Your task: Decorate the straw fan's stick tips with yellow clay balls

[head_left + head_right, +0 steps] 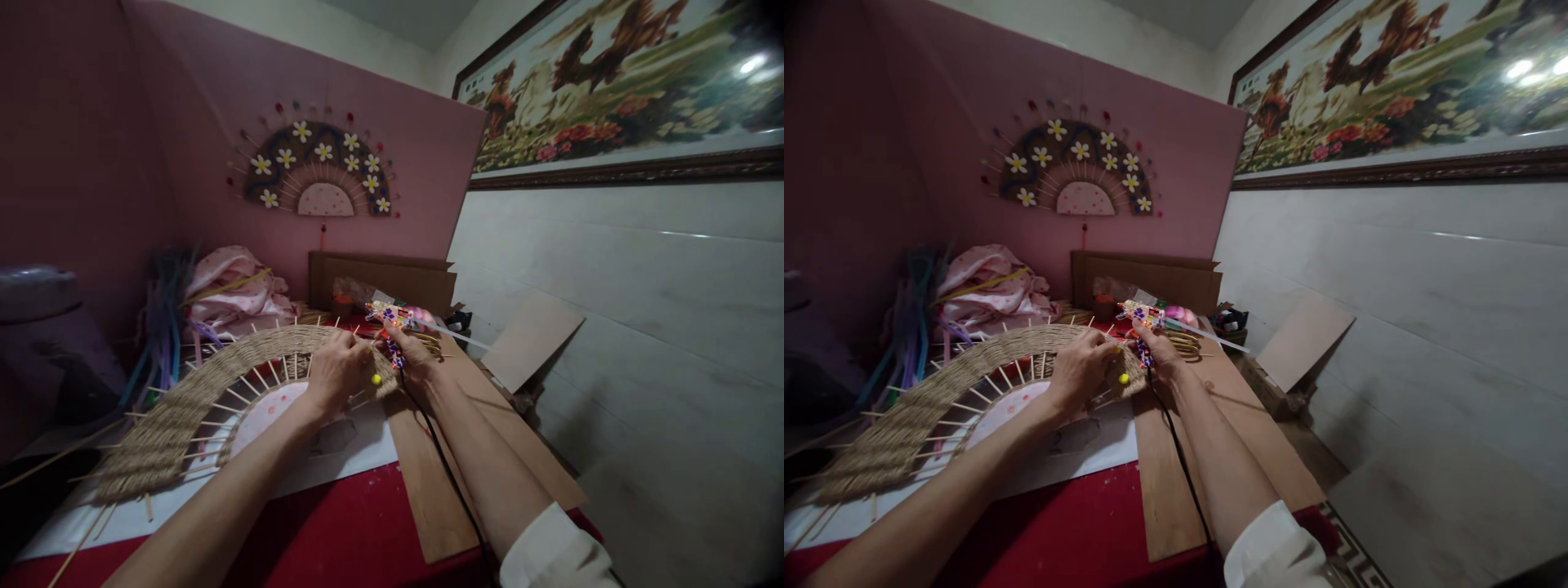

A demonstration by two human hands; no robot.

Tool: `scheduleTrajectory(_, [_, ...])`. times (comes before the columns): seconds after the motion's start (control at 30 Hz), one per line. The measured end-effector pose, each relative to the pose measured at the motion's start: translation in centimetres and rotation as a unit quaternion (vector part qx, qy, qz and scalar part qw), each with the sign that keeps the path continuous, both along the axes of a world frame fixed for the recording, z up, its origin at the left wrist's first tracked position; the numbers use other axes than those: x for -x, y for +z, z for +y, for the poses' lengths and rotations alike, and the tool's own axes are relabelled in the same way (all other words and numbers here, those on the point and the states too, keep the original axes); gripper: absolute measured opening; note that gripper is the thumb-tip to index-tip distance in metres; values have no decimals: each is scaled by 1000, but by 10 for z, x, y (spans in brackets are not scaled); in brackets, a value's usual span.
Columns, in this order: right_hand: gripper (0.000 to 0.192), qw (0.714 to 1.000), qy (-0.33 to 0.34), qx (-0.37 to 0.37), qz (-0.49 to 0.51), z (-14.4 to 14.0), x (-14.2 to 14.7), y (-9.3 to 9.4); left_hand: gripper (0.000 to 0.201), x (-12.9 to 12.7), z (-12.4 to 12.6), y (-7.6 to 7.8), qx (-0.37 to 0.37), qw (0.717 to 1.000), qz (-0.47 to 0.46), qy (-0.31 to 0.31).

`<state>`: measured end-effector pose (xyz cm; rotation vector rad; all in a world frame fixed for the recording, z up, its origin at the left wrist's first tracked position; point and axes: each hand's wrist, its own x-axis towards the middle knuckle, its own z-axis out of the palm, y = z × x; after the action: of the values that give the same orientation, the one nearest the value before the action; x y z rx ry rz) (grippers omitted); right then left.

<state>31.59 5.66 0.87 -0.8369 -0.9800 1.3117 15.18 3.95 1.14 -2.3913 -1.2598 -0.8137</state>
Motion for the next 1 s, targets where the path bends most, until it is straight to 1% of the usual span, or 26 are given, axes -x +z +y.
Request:
scheduleTrajectory(0.13, [30, 1000, 5, 2, 19, 2, 1, -1, 23, -1, -2, 1, 6, 999, 33, -2])
scheduleTrajectory(0.27, [32, 1000, 7, 9, 9, 2, 0, -2, 24, 0, -3, 2, 7, 999, 32, -9])
scheduleTrajectory(0.37, [34, 999, 23, 25, 7, 1, -1, -1, 25, 3, -6, 2, 3, 1000, 28, -10])
scheduleTrajectory(0.5, [35, 999, 27, 42, 5, 0, -2, -1, 23, 7, -12, 3, 25, 999, 41, -1])
scheduleTrajectory(0.73, [36, 1000, 15, 18, -15, -1, -2, 0, 23, 7, -12, 3, 26, 997, 72, 0])
scheduleTrajectory(0.87, [36, 1000, 12, 22, -16, -1, -2, 0, 21, 9, -10, 3, 21, 998, 58, -6])
scheduleTrajectory(1.0, [36, 999, 16, 31, -8, -1, -1, 1, 21, 11, -11, 4, 14, 1000, 26, 6])
